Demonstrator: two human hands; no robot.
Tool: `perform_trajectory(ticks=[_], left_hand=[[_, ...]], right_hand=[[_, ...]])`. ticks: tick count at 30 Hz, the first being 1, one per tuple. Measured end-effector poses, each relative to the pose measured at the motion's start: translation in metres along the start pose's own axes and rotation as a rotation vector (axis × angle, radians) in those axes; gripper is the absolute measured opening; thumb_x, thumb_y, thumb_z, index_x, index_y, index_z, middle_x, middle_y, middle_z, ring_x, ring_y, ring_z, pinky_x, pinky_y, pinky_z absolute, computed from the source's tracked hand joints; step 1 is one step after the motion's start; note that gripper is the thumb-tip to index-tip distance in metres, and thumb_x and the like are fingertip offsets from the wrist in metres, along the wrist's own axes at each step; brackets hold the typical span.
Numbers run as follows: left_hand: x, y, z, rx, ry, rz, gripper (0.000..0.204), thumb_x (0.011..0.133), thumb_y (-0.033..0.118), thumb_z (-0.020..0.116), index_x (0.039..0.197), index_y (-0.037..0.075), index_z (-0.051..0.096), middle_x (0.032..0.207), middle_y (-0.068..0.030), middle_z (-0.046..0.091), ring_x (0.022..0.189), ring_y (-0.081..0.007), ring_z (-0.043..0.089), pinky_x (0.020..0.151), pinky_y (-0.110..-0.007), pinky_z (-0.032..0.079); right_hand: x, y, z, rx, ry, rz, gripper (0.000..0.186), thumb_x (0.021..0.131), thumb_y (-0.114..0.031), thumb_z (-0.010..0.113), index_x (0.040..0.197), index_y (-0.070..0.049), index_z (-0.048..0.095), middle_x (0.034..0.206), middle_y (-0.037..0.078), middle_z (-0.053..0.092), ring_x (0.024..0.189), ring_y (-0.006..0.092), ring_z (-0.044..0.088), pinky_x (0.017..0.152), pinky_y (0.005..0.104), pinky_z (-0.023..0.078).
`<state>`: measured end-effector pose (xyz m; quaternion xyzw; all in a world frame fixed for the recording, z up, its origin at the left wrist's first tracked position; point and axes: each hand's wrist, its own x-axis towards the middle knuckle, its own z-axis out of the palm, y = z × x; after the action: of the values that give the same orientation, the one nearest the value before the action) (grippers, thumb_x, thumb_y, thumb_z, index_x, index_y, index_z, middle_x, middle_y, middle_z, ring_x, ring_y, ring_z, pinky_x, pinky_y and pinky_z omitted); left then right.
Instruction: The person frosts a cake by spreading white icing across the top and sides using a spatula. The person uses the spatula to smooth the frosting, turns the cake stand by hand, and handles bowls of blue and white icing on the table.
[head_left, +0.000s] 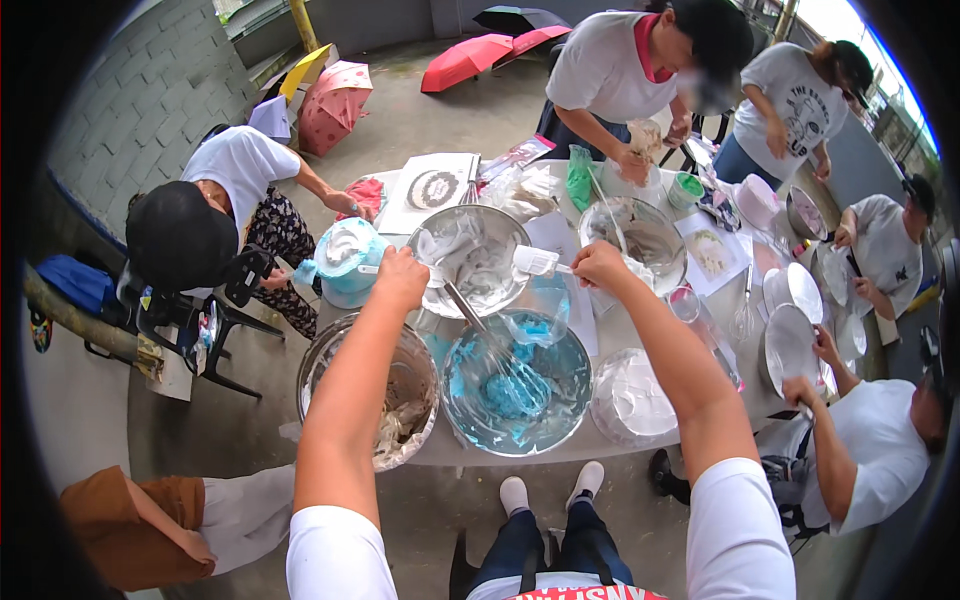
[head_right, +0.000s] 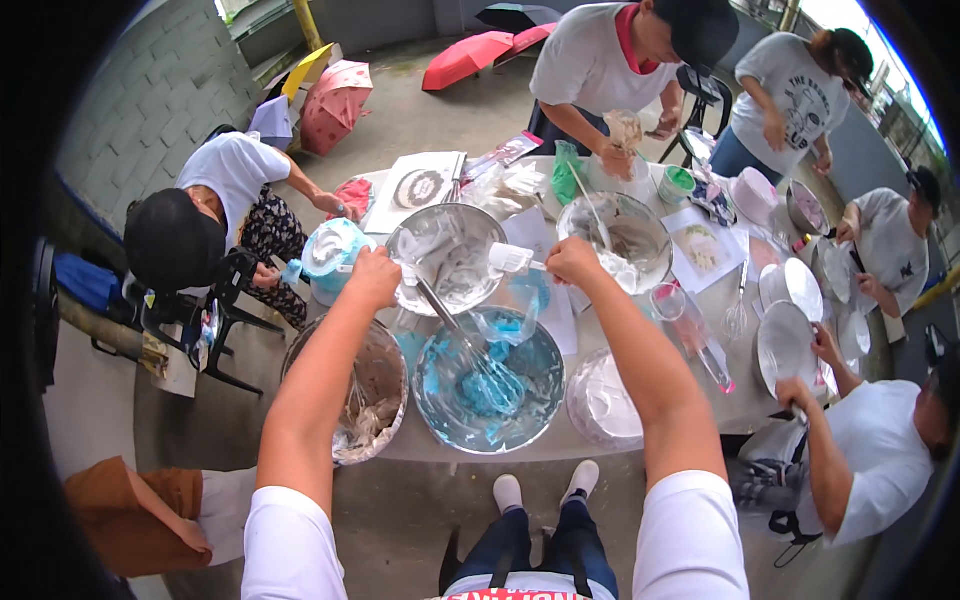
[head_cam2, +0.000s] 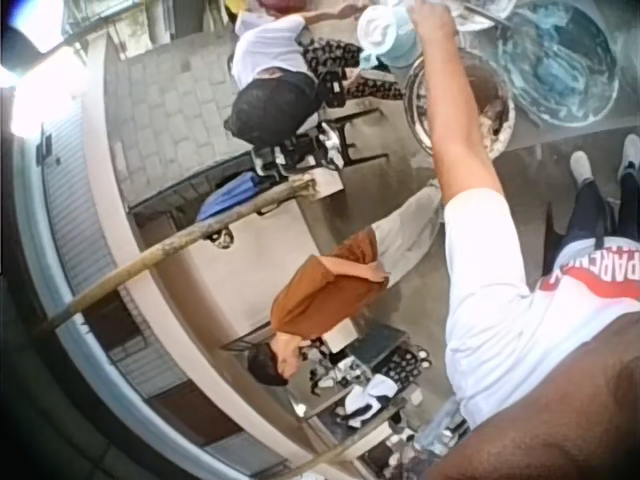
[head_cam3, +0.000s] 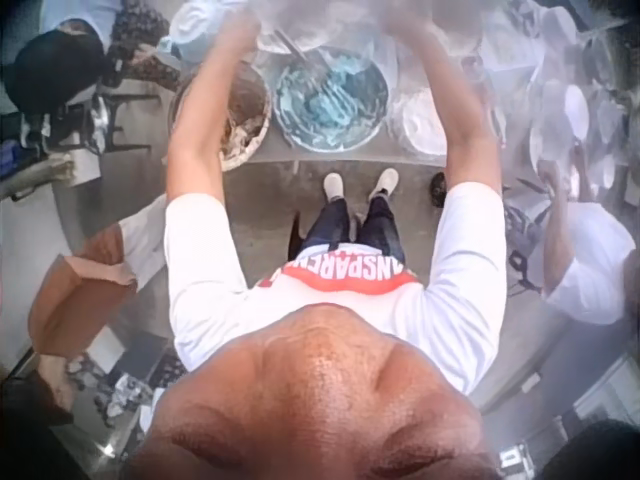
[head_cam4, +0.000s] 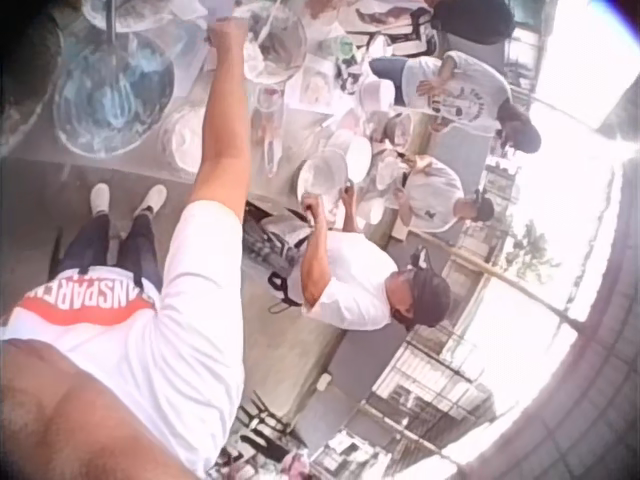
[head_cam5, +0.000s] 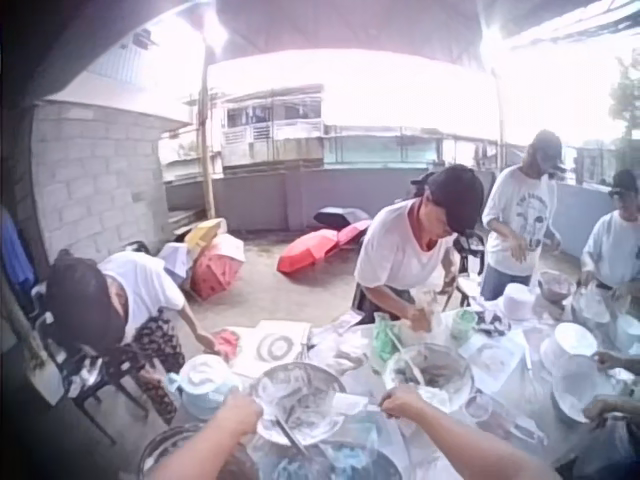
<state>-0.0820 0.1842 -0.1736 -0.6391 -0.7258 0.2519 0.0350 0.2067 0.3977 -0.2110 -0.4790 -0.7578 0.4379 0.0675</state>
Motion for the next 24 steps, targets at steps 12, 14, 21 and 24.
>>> perform_trajectory(ticks=[12,14,21,24], left_hand=[[-0.068,0.002,-0.083,-0.503,0.888,-0.055,0.019,0.081,0.018,0.071,0.093,0.004,0.068,0.084,-0.0137,0.067,0.079,-0.0291,0.064,0.07,-0.043,0.05],[-0.132,0.078,-0.148,-1.022,0.557,-0.163,0.016,0.083,0.017,0.071,0.093,0.004,0.068,0.083,-0.0094,0.067,0.072,-0.0217,0.062,0.066,-0.035,0.05],[-0.191,0.338,-0.052,-1.455,0.062,0.056,0.04,0.076,0.01,0.076,0.113,0.002,0.063,0.099,-0.0094,0.066,0.086,-0.0186,0.064,0.069,-0.032,0.052],[-0.162,0.39,-0.003,-1.203,0.386,-0.105,0.056,0.073,0.011,0.076,0.124,0.002,0.056,0.105,-0.0131,0.063,0.099,-0.0259,0.06,0.083,-0.039,0.05]], right_hand=[[-0.224,0.013,-0.127,0.237,0.6,-0.397,0.012,0.087,-0.002,0.057,0.095,0.001,0.066,0.071,0.008,0.065,0.063,0.012,0.062,0.056,0.027,0.048],[-0.303,0.056,-0.128,0.365,0.752,-0.32,0.009,0.092,0.001,0.052,0.097,0.0,0.058,0.074,0.005,0.062,0.061,0.0097,0.057,0.053,0.0245,0.044],[-0.412,0.213,0.002,0.784,0.807,0.179,0.01,0.095,0.002,0.044,0.102,-0.003,0.049,0.073,0.004,0.061,0.057,0.0102,0.056,0.051,0.0244,0.043],[-0.388,0.244,0.04,0.608,0.769,0.146,0.013,0.091,0.002,0.047,0.102,-0.002,0.054,0.073,0.007,0.065,0.061,0.015,0.062,0.056,0.0291,0.048]])
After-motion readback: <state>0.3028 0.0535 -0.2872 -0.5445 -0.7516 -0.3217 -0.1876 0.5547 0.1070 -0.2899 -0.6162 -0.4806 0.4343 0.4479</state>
